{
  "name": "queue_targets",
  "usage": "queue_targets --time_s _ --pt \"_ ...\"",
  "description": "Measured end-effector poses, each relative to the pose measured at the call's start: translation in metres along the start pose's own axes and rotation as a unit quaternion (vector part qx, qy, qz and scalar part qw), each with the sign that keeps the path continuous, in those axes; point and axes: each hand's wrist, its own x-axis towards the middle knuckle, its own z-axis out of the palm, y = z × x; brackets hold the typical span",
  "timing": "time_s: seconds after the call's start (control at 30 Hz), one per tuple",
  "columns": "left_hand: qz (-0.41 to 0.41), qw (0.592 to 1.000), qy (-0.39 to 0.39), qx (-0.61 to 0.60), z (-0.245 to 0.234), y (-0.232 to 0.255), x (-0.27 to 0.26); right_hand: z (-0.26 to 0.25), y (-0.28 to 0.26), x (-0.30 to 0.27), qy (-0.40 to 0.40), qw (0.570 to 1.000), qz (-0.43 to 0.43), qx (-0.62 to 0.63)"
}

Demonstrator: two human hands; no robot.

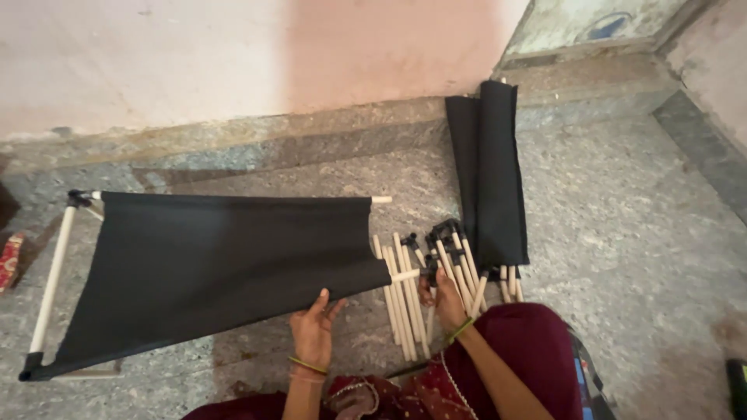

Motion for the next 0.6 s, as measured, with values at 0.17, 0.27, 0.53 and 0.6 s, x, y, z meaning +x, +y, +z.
queue_targets --time_s 0.17,0.27,0.53,0.6 --pt "-0.004 1.0 -0.006 -0.005 -0.001 0.001 -0.002 0.002 0.004 0.003 0.033 0.996 -0.042 -0.078" --pt "-0.016 1.0 -0.003 -0.005 -0.004 -0.001 0.001 0.001 0.005 0.009 0.069 0.993 -0.035 -0.094" --pt "-0.007 0.999 -0.023 -0.022 -0.009 -0.014 0.004 0.001 0.007 0.003 0.065 0.977 -0.143 -0.143" --pt "-0.006 1.0 -0.024 -0.015 -0.008 -0.014 0.003 0.002 0.007 0.002 0.064 0.977 -0.152 -0.136"
